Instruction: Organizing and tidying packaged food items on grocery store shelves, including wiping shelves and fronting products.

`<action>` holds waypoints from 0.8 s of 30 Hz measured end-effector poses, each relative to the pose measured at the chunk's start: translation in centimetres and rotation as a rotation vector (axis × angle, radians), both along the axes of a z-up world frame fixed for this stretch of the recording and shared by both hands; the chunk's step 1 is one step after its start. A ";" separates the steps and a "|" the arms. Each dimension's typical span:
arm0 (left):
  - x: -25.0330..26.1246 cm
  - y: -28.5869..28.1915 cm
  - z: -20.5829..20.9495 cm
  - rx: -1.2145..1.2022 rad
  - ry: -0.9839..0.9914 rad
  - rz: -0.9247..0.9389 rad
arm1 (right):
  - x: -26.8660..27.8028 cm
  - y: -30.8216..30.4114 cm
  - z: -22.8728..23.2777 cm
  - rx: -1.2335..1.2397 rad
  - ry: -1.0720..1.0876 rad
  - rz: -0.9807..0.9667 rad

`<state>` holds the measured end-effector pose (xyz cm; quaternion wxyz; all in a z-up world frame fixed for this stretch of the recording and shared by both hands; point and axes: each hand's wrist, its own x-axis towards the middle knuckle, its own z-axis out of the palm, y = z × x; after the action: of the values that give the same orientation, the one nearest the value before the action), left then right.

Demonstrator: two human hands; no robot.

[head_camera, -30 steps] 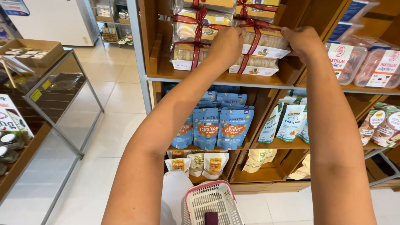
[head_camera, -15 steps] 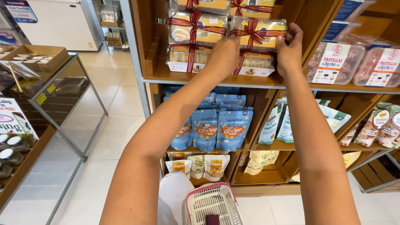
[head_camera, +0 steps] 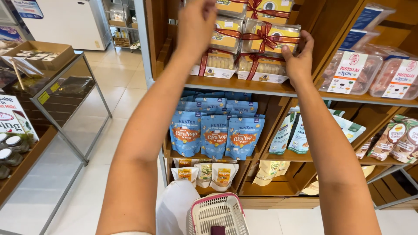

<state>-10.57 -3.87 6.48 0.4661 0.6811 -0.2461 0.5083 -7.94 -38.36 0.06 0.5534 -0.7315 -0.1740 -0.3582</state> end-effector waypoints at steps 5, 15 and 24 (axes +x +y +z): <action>4.4 3.6 -0.5 -0.027 -0.013 0.173 | 0.8 -0.3 -0.1 -0.005 0.025 0.016; 6.5 4.2 -0.6 -0.107 0.146 0.096 | -1.9 5.1 5.3 -0.305 -0.434 -0.317; 9.5 4.6 -0.7 -0.178 0.179 0.001 | 3.1 14.6 10.6 -0.398 0.047 -0.179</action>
<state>-1.05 0.70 5.75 0.5444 0.6799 -0.1572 0.4654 -4.80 -23.75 10.63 0.3680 -0.8471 -0.1626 -0.3472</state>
